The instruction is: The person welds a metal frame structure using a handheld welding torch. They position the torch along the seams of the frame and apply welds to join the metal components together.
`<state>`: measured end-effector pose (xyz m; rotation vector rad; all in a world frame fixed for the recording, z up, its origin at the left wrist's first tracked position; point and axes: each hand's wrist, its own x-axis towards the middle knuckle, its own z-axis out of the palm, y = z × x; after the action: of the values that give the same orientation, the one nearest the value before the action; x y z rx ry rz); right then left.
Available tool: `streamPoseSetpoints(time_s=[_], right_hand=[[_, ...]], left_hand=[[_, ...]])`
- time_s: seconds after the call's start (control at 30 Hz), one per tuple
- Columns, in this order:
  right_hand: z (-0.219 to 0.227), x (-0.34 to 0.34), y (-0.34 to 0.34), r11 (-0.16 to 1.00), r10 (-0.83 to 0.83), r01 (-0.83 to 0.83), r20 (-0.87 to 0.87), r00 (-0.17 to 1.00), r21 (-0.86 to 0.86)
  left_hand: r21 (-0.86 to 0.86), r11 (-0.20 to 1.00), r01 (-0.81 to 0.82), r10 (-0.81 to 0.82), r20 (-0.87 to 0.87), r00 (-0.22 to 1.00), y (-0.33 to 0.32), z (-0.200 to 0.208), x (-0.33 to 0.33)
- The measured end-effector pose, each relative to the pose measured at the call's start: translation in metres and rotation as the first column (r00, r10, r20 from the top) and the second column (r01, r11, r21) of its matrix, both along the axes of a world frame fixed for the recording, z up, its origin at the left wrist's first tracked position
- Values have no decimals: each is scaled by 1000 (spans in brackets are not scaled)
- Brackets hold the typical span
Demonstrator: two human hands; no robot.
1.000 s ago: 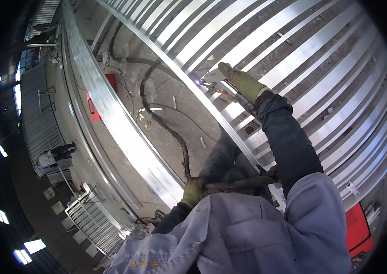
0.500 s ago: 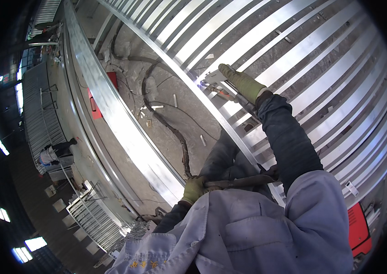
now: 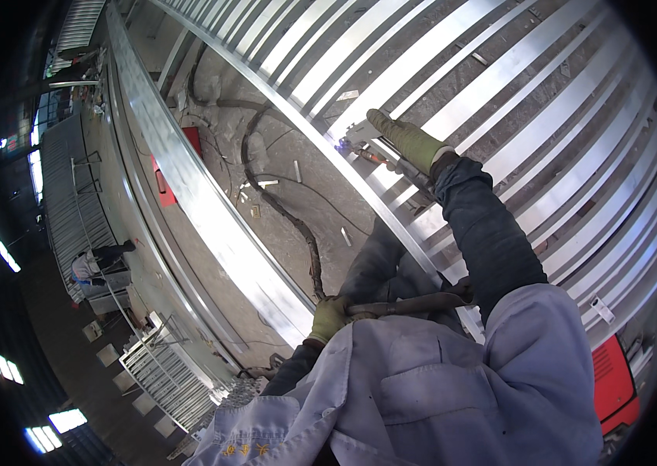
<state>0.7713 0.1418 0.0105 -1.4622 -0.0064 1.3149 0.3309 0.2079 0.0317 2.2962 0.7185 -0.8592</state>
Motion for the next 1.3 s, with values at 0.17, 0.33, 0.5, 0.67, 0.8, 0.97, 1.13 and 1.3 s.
streamPoseSetpoints(time_s=[0.17, 0.33, 0.5, 0.67, 0.8, 0.97, 1.13, 1.3], right_hand=[[-7, 0, -4, 998, 53, -53, 6, 999, 17], [-10, 0, -8, 996, 86, -86, -7, 996, 11], [-11, -3, -14, 998, 61, -61, -1, 998, 1], [-9, -9, -26, 999, 37, -37, -22, 999, -4], [-13, -14, -34, 1000, 16, -15, -62, 998, 15], [-8, -15, -39, 998, 58, -58, -39, 998, 0], [-26, -16, -44, 997, 73, -73, -10, 997, -24], [-17, -16, -41, 996, 87, -87, 0, 996, -16]], left_hand=[[4, 1000, -10, 10, 1, 1000, -2, -2, -2], [7, 1000, -16, 17, -16, 1000, -2, 4, 3], [-5, 1000, -16, 16, -19, 1000, -1, 5, 7], [-7, 1000, 0, 0, -1, 1000, -1, 3, 5], [-8, 1000, 3, -3, 14, 1000, 0, -1, 1], [13, 1000, 11, -12, 35, 999, 0, -7, -5], [-4, 1000, 18, -18, -16, 1000, 0, -5, -1], [-21, 1000, 10, -10, -12, 1000, 2, -7, -3]])
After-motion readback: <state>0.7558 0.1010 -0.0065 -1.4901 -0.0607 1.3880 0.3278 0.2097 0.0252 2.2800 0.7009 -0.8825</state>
